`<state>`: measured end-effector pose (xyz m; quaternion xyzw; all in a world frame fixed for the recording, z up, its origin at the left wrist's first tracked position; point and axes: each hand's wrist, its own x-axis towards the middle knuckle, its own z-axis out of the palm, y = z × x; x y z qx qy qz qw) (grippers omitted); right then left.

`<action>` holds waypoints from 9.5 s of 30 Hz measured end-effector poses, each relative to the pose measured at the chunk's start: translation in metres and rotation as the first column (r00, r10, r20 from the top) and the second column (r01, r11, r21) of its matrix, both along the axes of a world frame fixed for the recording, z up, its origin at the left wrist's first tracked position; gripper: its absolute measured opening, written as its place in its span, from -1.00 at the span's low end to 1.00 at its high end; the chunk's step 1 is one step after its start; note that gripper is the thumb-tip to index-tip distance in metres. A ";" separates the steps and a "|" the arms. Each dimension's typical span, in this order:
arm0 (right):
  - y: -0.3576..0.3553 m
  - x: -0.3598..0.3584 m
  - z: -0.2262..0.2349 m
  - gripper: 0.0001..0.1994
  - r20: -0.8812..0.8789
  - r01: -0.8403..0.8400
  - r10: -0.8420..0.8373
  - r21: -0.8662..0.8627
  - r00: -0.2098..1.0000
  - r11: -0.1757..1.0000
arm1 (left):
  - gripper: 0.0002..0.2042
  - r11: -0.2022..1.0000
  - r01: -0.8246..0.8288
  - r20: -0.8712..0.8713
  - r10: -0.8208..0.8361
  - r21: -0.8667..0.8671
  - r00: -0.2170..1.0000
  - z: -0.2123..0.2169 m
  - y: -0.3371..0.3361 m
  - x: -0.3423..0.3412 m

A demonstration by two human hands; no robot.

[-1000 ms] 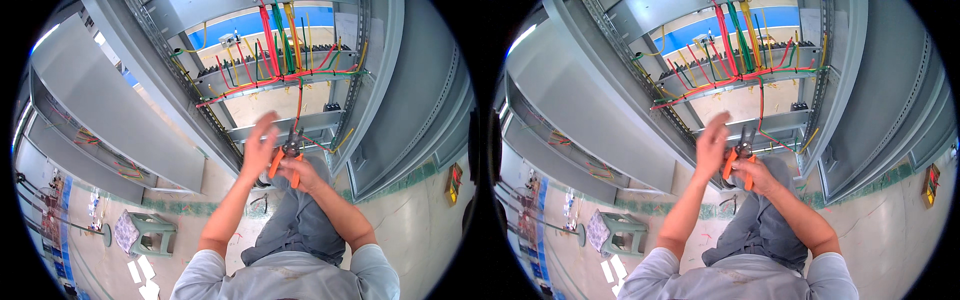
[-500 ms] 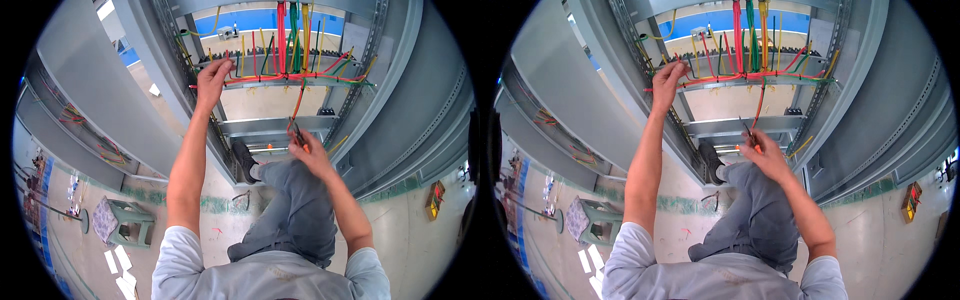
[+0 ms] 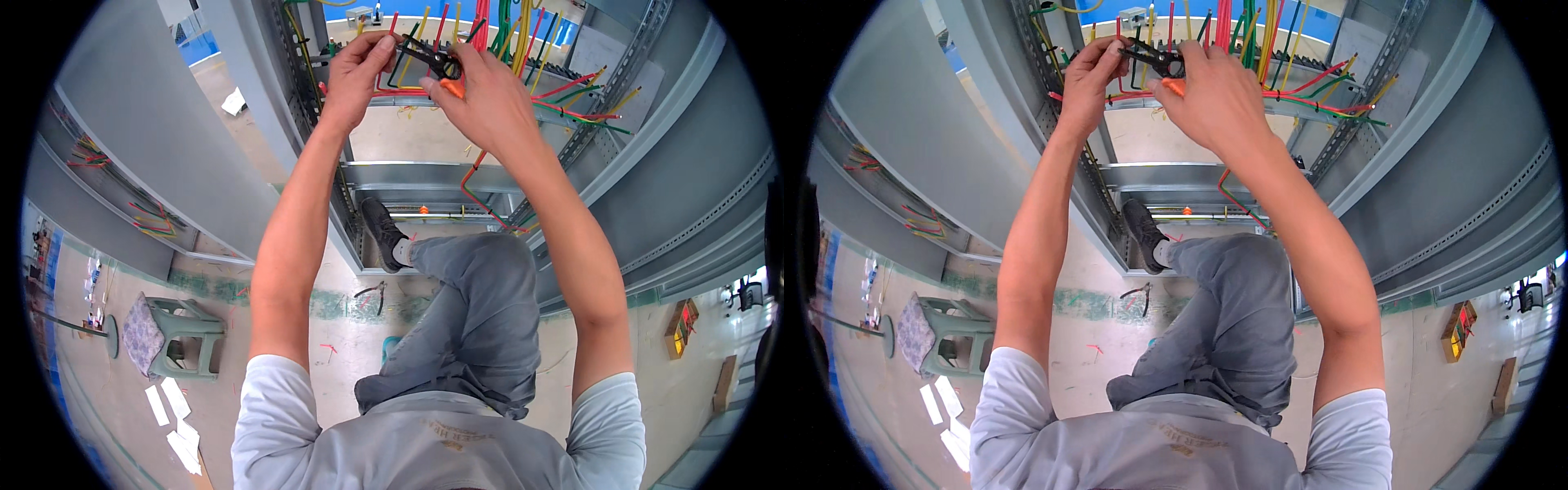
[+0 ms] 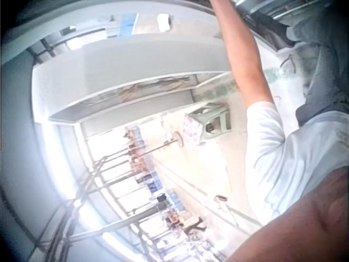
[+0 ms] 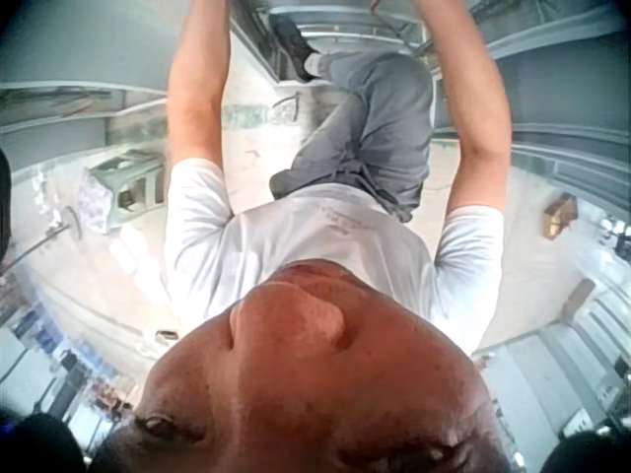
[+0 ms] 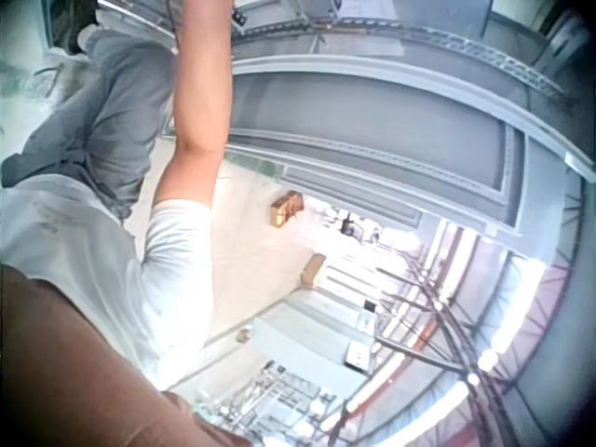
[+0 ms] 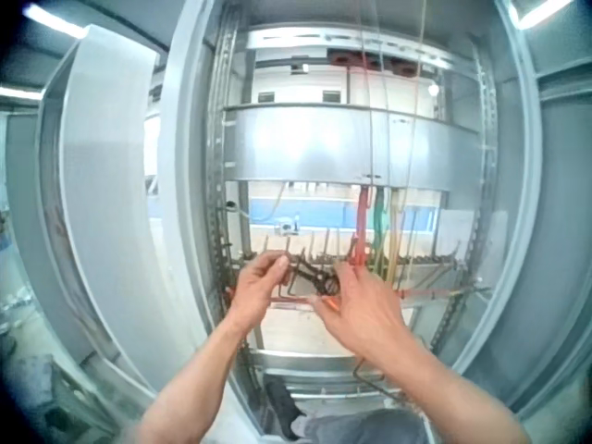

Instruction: The person strips insulation from multiple colored wires using pliers and inserts them into terminals inside an electrical cabinet. The person then walks to a nearby box, picks up a blue stool, and sits on it to continue working on the wiring.

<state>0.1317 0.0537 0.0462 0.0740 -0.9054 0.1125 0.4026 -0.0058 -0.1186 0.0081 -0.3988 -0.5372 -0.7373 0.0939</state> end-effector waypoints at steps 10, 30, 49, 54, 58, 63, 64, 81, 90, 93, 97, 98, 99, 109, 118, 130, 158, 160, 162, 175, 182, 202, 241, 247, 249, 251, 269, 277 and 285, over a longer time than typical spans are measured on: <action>-0.004 -0.015 0.009 -0.49 -0.074 0.063 -0.052 0.155 0.996 0.986 | -0.72 0.996 0.084 -0.021 -0.083 0.042 0.996 -0.003 0.003 0.005; 0.004 -0.021 0.018 -0.45 -0.017 -0.081 0.085 0.155 0.996 0.985 | -0.75 0.995 0.102 -0.015 -0.102 0.022 0.995 -0.009 0.006 -0.002; 0.001 -0.022 0.020 -0.50 -0.050 -0.136 0.144 0.132 0.988 0.982 | -0.73 1.000 0.027 -0.064 -0.027 0.003 0.998 -0.008 0.009 0.007; 0.005 -0.027 0.021 -0.49 -0.055 -0.122 0.133 0.169 0.990 0.978 | -0.76 1.000 0.003 -0.051 -0.003 0.002 0.999 -0.006 0.010 0.007; 0.003 -0.026 0.019 -0.49 -0.046 -0.111 0.120 0.168 0.992 0.979 | -0.77 1.000 0.020 -0.050 -0.021 -0.014 0.999 -0.008 0.007 0.007; 0.009 -0.031 0.015 -0.50 -0.098 -0.122 0.142 0.190 0.985 0.974 | -0.75 0.999 0.030 -0.071 -0.031 -0.020 0.997 -0.006 0.006 0.006; 0.009 -0.032 0.015 -0.50 -0.099 -0.125 0.146 0.191 0.984 0.974 | -0.75 0.999 0.027 -0.076 -0.028 -0.019 0.997 -0.006 0.006 0.006; 0.011 -0.038 0.010 -0.49 -0.135 -0.114 0.140 0.184 0.981 0.976 | -0.71 1.000 0.022 -0.042 -0.023 -0.010 0.999 -0.007 0.006 0.008; 0.011 -0.038 0.011 -0.50 -0.121 -0.122 0.145 0.177 0.982 0.977 | -0.71 1.000 0.017 -0.047 -0.018 -0.022 0.999 -0.006 0.005 0.008; 0.009 -0.036 0.012 -0.50 -0.112 -0.103 0.126 0.193 0.986 0.976 | -0.71 1.000 0.008 -0.058 -0.009 -0.006 0.998 -0.008 0.007 0.006; 0.007 -0.034 0.014 -0.50 -0.093 -0.087 0.107 0.193 0.990 0.977 | -0.72 1.000 0.020 -0.053 -0.020 -0.007 0.998 -0.010 0.007 0.004; 0.008 -0.035 0.013 -0.50 -0.098 -0.094 0.115 0.195 0.989 0.976 | -0.72 1.000 0.027 -0.053 -0.027 -0.006 0.998 -0.010 0.007 0.004; 0.010 -0.036 0.013 -0.51 -0.103 -0.101 0.123 0.197 0.987 0.975 | -0.72 0.999 0.033 -0.052 -0.034 -0.005 0.998 -0.010 0.007 0.004; 0.013 -0.038 0.016 -0.51 -0.163 -0.066 0.108 0.246 0.981 0.967 | -0.76 0.999 0.043 -0.013 -0.043 -0.021 0.999 -0.009 0.006 0.004; 0.022 -0.028 0.030 -0.60 -0.168 -0.160 0.199 0.224 0.965 0.961 | -0.73 0.998 0.044 -0.058 -0.041 0.053 0.997 -0.007 0.016 0.011; 0.016 0.043 0.064 -0.62 -0.144 -0.396 0.370 -0.424 0.918 0.815 | -0.73 0.992 -0.006 0.033 0.002 0.127 0.999 -0.014 0.020 -0.015; 0.000 -0.017 0.017 -0.60 -0.130 0.024 -0.008 0.127 0.992 0.992 | -0.87 0.995 0.069 0.044 -0.073 0.077 0.996 0.000 0.020 -0.005; -0.002 -0.016 0.020 -0.60 -0.126 0.041 -0.024 0.136 0.992 0.990 | -0.89 0.996 0.046 0.023 -0.048 0.070 0.999 0.000 0.021 -0.003; -0.004 -0.016 0.021 -0.60 -0.127 0.035 -0.018 0.131 0.992 0.991 | -0.90 0.997 0.045 0.038 -0.047 0.066 0.998 -0.002 0.021 -0.008; -0.004 -0.016 0.022 -0.56 -0.091 0.013 -0.003 0.104 0.996 0.995 | -0.95 0.990 0.050 0.029 -0.054 0.129 0.998 -0.006 0.025 -0.011; 0.000 -0.023 0.017 -0.59 -0.121 0.005 0.010 0.124 0.993 0.992 | -0.94 0.991 0.082 0.039 -0.086 0.108 0.996 -0.007 0.024 -0.012; 0.015 -0.040 0.009 -0.57 -0.269 0.104 -0.033 0.256 0.963 0.961 | -0.77 0.989 -0.143 -0.036 0.142 -0.046 0.989 -0.003 0.019 -0.007; 0.019 -0.024 0.001 -0.67 -0.133 0.191 -0.171 0.149 0.976 0.970 | -0.79 0.992 -0.118 -0.031 0.119 0.041 0.992 0.004 0.030 -0.006; 0.004 -0.013 0.012 -0.65 -0.069 0.193 -0.187 0.088 0.980 0.977 | -0.81 0.994 -0.108 -0.016 0.109 0.023 0.994 0.000 0.031 -0.009; 0.002 -0.012 0.013 -0.70 -0.066 0.156 -0.152 0.055 0.986 0.986 | -0.82 0.996 -0.082 0.018 0.082 0.027 0.997 0.000 0.029 -0.007; 0.003 -0.016 0.012 -0.73 -0.110 0.126 -0.118 0.062 0.987 0.990 | -0.82 0.998 -0.060 0.017 0.059 0.031 0.998 0.001 0.030 -0.010; 0.003 -0.017 0.019 -0.75 -0.056 0.131 -0.127 0.078 0.990 0.988 | -0.80 0.997 -0.009 0.054 0.005 0.075 0.999 0.004 0.032 -0.005; 0.000 -0.017 0.022 -0.74 -0.032 0.146 -0.144 0.069 0.989 0.987 | -0.81 0.998 -0.049 0.071 0.047 0.036 0.996 0.006 0.032 -0.002; 0.004 -0.018 0.021 -0.76 -0.042 0.135 -0.132 0.067 0.990 0.989 | -0.82 0.998 -0.031 0.066 0.027 0.060 0.997 0.005 0.034 -0.003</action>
